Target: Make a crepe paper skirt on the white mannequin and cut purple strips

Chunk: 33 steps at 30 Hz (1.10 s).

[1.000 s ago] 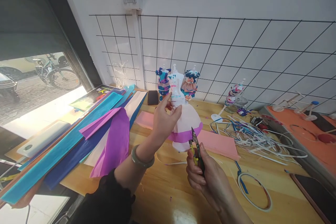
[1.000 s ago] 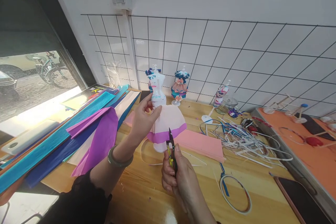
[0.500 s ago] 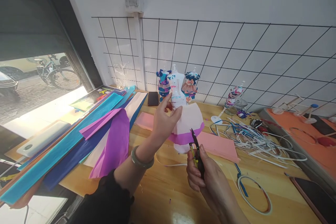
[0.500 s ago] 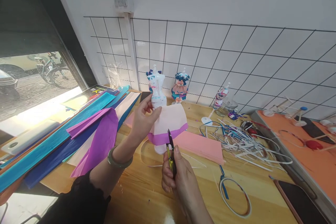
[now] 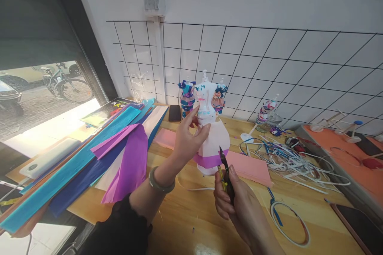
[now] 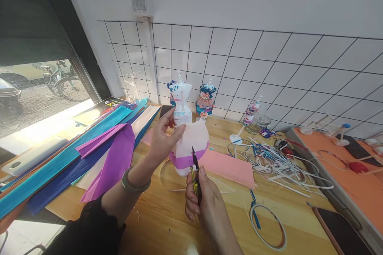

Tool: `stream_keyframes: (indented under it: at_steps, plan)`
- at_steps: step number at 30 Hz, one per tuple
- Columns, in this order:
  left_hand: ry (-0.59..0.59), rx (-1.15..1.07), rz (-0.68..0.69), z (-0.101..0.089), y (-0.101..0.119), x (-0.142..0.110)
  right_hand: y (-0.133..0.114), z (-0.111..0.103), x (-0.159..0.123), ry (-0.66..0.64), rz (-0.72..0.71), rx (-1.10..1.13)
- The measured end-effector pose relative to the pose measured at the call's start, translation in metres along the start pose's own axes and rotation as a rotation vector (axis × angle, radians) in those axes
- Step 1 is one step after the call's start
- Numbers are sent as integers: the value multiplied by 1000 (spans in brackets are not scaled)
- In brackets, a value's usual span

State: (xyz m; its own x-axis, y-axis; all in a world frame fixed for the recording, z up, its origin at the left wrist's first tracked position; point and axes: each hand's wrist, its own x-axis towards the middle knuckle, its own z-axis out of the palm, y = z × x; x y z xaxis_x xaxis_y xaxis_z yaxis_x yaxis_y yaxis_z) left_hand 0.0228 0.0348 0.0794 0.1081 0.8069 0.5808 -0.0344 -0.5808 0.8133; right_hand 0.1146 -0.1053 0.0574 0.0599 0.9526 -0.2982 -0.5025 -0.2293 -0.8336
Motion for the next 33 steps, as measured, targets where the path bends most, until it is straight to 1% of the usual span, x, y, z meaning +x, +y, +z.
stream_keyframes:
  at_steps: [5, 10, 18, 23, 28, 33]
  plan:
    - [-44, -1, 18, 0, 1, -2, 1, -2, 4, -14, -43, -22]
    - [-45, 2, 29, 0, 0, -2, 3, -3, 6, -21, -75, -34]
    - [-59, -29, 36, 0, -1, -1, 2, -2, 4, 2, -71, -44]
    - [-58, -76, 11, 0, 2, -2, 0, 0, 4, 12, -63, -39]
    - [-59, -72, 25, 0, 1, -1, 1, 0, 5, 21, -57, -34]
    - [-59, -108, 5, -1, 1, -2, 0, 1, 5, 29, -64, -22]
